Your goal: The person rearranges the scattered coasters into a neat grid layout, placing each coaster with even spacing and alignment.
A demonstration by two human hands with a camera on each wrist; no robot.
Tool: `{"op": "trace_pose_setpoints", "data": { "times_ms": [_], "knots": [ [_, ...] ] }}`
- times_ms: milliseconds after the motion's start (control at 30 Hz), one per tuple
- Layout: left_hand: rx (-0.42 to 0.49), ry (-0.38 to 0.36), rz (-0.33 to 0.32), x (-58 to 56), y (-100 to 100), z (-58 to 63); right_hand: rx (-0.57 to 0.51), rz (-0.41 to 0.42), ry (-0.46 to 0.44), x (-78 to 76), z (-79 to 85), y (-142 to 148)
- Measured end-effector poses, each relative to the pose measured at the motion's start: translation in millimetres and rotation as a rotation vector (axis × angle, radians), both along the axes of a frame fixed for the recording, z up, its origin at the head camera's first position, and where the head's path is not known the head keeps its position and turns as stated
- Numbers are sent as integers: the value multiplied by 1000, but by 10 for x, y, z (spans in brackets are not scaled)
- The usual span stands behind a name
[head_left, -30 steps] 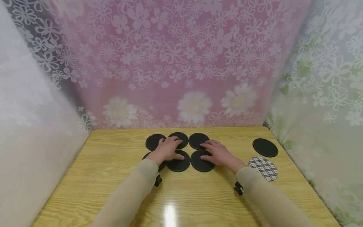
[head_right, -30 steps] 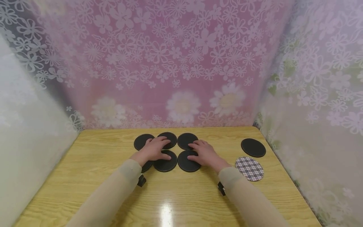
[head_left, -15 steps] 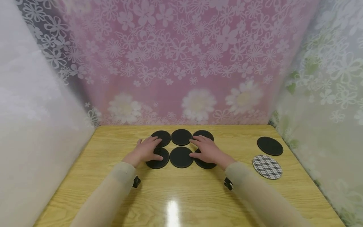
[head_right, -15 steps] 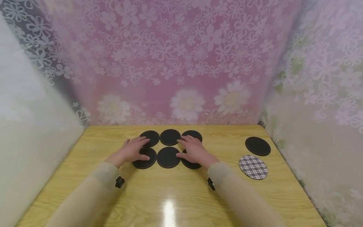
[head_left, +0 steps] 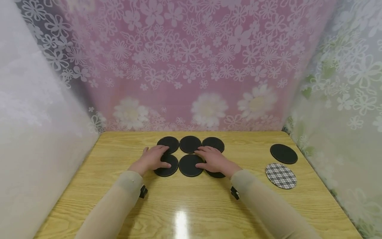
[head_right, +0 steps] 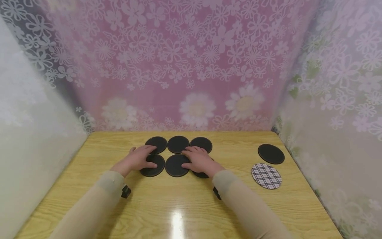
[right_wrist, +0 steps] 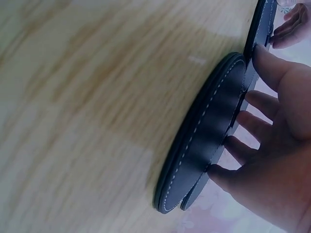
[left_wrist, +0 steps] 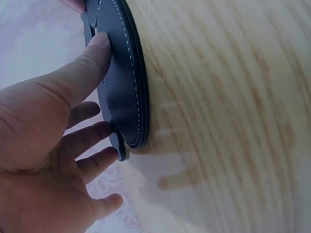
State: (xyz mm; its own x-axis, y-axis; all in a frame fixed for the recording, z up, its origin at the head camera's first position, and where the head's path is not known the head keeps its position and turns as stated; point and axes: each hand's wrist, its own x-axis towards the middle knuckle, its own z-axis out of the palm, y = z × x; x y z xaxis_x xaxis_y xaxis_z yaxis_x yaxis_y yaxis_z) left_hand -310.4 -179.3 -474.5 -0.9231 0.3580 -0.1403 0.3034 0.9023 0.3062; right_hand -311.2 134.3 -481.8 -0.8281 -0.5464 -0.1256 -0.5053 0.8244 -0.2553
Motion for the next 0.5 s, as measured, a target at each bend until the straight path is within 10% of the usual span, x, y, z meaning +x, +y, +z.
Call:
{"op": "trace_pose_setpoints", "data": {
  "times_ms": [500],
  "knots": [
    [-10, 0, -2, 8, 16, 10, -23, 5, -2, 1, -9, -4]
  ]
}}
